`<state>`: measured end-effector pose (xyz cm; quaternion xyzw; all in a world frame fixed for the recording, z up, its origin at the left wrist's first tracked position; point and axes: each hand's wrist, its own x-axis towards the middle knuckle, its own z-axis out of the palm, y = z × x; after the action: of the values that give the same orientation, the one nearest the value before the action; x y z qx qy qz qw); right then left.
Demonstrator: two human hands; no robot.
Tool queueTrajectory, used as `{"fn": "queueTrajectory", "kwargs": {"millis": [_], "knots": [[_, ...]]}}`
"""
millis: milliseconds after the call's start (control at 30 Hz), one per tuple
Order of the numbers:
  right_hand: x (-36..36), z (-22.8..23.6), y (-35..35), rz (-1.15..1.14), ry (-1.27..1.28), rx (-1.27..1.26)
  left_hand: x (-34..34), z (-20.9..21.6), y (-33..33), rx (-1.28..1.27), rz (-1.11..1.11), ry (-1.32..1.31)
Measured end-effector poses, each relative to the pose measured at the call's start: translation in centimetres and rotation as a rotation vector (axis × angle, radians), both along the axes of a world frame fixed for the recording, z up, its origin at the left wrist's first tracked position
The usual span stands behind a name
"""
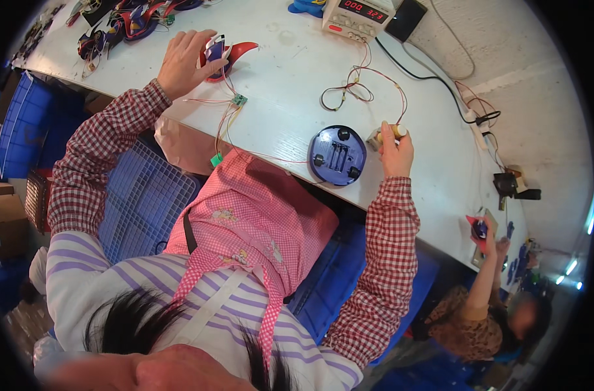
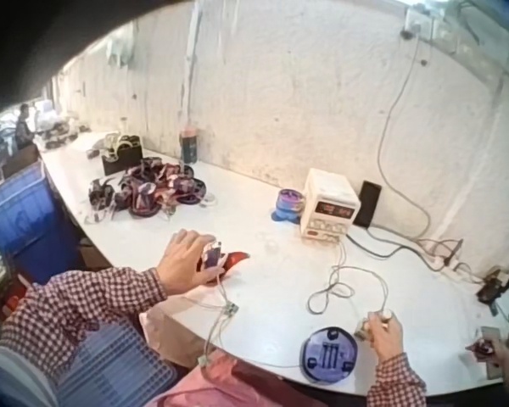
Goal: Assembling and testing electronic toy components by connecting wires to a test fixture.
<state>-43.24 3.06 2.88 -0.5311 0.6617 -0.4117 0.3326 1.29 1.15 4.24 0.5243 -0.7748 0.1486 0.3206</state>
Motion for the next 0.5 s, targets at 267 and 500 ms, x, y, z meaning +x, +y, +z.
{"fn": "queueTrajectory", "kwargs": {"millis": [267,500], "knots": [[-0.1,-0.3,-0.2,0.022,-0.022,-0.019,0.2,0.3,-4.5,0.227,0.073,0.089],[-0.3,-0.7,-0.3,0.013,-0.019,-0.026,-0.7,0.2,-5.5,0.278,-0.062,0.229]]}}
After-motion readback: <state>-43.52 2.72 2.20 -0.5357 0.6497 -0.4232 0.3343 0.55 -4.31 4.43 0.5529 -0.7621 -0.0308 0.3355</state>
